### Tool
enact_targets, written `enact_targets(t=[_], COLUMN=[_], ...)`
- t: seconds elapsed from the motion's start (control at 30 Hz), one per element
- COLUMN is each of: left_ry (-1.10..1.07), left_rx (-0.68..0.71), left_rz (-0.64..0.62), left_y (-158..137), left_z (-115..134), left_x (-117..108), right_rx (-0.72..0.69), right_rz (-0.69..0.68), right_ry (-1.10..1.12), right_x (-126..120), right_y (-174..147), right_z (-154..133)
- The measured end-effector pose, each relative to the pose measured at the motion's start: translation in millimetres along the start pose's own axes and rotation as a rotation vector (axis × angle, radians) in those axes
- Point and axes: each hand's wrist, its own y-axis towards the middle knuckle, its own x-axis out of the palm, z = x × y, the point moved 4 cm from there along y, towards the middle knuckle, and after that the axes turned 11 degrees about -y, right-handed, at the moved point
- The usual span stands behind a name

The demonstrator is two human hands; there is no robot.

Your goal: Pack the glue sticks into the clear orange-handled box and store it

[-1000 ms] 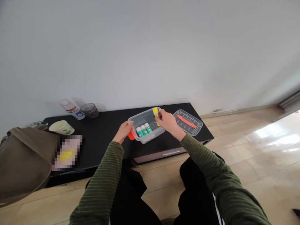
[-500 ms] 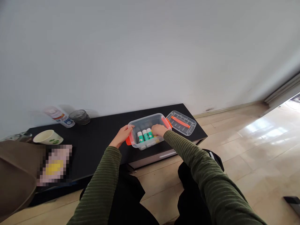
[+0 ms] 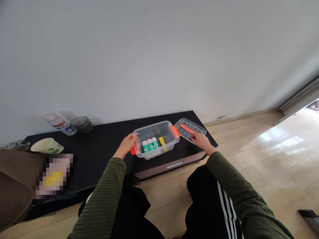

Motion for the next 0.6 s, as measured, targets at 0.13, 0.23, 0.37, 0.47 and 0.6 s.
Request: enact_targets(t=[0.13, 0.23, 0.37, 0.47, 0.6], left_ry=[0.026, 0.017, 0.021, 0.033, -0.053], left_rx=[0.015, 0.013, 0.019, 0.032, 0.056], left_rz=[0.025, 0.035, 0.043, 0.042, 0.064], left_y=[-8.5, -15.0, -19.7, -21.5, -25.7], left_z=[6.7, 9.4, 8.3, 6.1, 7.4], left_x=[-1.6, -2.3, -3.2, -2.6, -0.4], right_rx=[-0.158, -0.143, -0.156, -0.092, 0.056], right_rz=[-0.104, -0.094, 0.093, 0.391, 0.773], right_ry=[-0.071, -0.135, -0.108, 0.131, 0.526], right_x=[34.1, 41.2, 30.6, 12.2, -11.7], right_y=[-2.9, -2.7, -6.1, -10.8, -13.9], right_z=[27.5, 30.4, 31.6, 39.6, 49.1])
